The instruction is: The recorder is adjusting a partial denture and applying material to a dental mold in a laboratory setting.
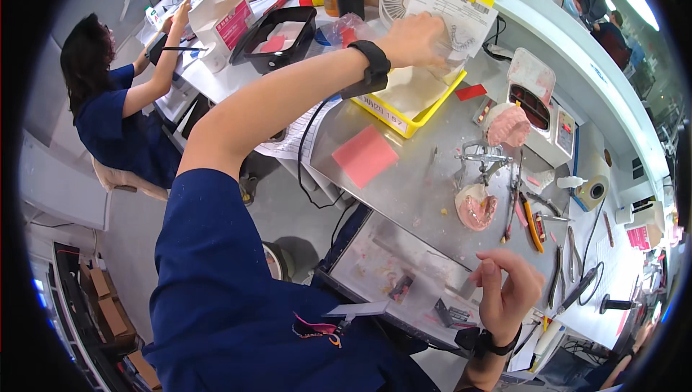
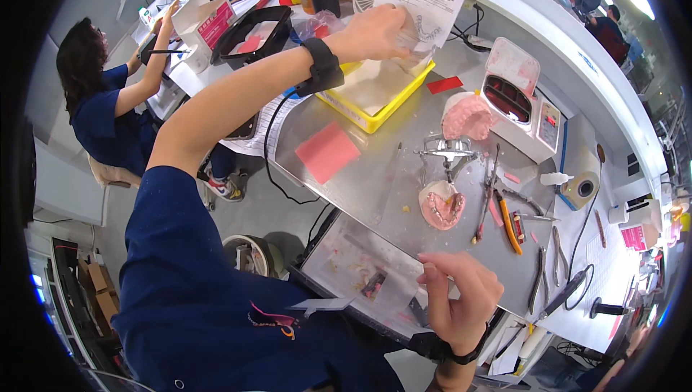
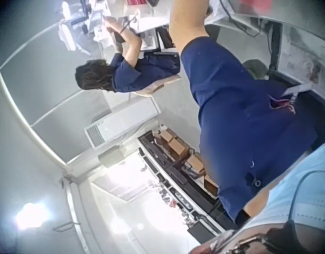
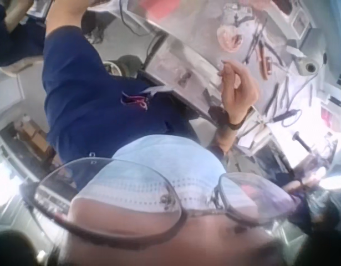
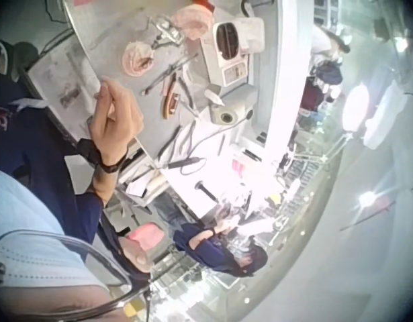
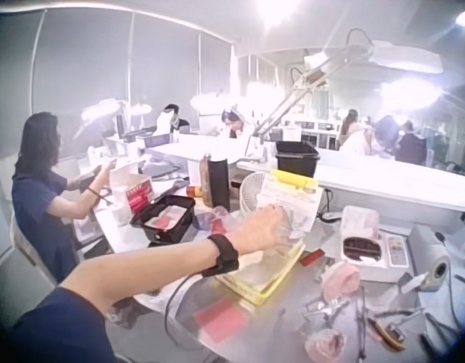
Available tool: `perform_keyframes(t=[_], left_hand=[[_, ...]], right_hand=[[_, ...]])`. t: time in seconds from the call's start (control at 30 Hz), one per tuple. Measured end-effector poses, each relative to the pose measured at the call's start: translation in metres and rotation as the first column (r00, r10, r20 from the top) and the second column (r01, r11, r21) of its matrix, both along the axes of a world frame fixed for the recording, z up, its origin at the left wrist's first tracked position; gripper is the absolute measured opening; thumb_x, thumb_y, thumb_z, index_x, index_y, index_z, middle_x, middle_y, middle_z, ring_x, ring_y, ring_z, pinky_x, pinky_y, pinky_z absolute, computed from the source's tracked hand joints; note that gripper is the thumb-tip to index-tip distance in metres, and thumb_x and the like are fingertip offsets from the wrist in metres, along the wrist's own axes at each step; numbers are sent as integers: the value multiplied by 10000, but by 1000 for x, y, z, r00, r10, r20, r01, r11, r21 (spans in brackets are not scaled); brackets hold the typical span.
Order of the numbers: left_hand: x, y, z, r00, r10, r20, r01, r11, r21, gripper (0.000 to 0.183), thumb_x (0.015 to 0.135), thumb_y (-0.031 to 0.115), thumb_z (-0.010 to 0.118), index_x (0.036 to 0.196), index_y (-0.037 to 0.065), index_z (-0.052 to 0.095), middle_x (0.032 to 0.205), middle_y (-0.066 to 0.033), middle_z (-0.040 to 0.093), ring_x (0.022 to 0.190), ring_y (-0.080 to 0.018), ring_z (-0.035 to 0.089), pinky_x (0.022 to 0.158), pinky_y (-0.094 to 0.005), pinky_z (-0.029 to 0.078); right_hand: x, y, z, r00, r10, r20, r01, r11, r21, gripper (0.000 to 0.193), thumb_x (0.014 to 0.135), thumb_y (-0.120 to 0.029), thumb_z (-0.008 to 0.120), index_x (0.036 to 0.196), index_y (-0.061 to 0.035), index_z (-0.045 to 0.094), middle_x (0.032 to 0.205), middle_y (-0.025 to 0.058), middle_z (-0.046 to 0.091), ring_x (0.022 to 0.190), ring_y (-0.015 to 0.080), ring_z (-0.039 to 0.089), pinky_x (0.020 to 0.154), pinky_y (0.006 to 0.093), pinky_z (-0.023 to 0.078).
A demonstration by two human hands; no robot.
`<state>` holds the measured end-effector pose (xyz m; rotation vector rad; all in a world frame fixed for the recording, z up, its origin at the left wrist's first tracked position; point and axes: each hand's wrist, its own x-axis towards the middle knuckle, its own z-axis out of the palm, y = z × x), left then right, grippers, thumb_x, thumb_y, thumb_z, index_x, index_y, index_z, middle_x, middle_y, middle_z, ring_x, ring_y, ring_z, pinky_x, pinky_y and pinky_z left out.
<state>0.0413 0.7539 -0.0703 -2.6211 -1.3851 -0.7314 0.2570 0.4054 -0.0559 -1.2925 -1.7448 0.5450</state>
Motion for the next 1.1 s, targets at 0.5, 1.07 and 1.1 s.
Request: perform_keyframes(t=[0.5, 1.07, 1.1], left_hand=[[-58, 32, 38, 943, 149, 298, 44, 831, -554, 572, 804, 342, 799, 1242, -1, 669, 1218, -157, 671, 1147, -279, 614, 905, -372, 555], [-67, 35, -7, 903, 74, 424, 174, 839, -516, 310, 760, 146, 849, 1007, -22, 769, 942, -138, 748, 849, -218, 692, 824, -312, 543], [-67, 37, -8, 911, 80, 404, 158, 839, -521, 298, 752, 140, 854, 986, -26, 773, 932, -141, 748, 849, -217, 691, 815, -314, 544]], right_hand=[[-32, 63, -7, 982, 188, -17, -188, 982, 3, 57, 871, 30, 655, 903, 14, 699, 763, 95, 705, 598, 179, 672, 580, 267, 496], [-41, 74, -8, 974, 224, 17, -224, 975, -9, 69, 884, 23, 643, 925, -1, 692, 810, 101, 716, 620, 194, 683, 596, 285, 507], [-40, 73, -8, 974, 225, 18, -224, 974, -13, 70, 884, 23, 642, 926, -2, 693, 807, 100, 716, 619, 195, 683, 596, 284, 507]])
